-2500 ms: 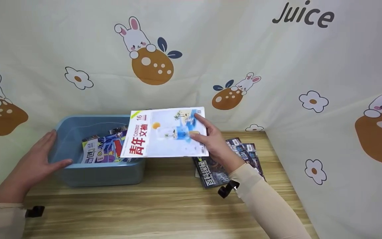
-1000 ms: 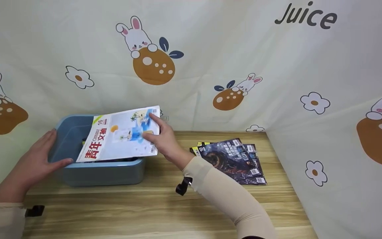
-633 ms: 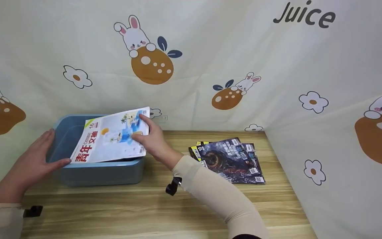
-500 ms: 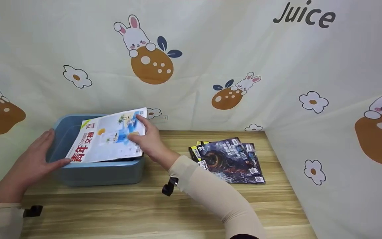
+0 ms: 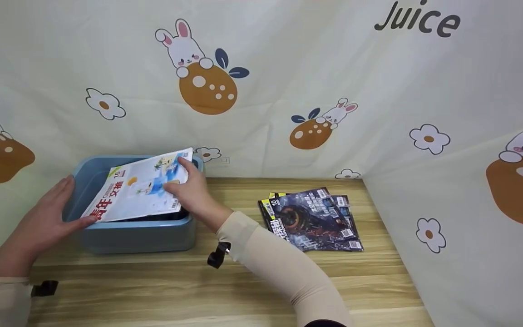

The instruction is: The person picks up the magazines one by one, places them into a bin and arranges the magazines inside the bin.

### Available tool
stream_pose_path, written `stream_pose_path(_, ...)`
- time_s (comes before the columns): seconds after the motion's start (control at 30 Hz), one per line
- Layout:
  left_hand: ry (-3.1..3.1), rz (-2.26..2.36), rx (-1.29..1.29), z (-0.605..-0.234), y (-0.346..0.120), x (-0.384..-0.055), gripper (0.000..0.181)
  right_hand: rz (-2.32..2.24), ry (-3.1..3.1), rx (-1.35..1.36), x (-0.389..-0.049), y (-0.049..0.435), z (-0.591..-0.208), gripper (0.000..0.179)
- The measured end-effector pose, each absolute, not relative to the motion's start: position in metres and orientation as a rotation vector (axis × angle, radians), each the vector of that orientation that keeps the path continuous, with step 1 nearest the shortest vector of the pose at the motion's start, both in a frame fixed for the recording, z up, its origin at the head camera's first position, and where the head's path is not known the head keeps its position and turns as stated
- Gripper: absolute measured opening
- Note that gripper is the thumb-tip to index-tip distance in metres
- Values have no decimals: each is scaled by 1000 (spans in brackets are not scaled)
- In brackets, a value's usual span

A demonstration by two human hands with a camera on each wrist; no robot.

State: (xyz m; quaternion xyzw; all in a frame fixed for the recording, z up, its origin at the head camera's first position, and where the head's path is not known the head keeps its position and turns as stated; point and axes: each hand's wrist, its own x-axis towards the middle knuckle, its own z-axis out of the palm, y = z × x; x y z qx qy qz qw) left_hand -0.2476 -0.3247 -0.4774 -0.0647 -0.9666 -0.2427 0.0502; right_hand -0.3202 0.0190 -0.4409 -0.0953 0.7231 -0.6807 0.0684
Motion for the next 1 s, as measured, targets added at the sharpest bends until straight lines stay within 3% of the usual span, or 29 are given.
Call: stream_pose_path(1.0,-2934,-750,-223,-476,-325,-248,135,-1964,2200,-228,-320,-6,-441,88)
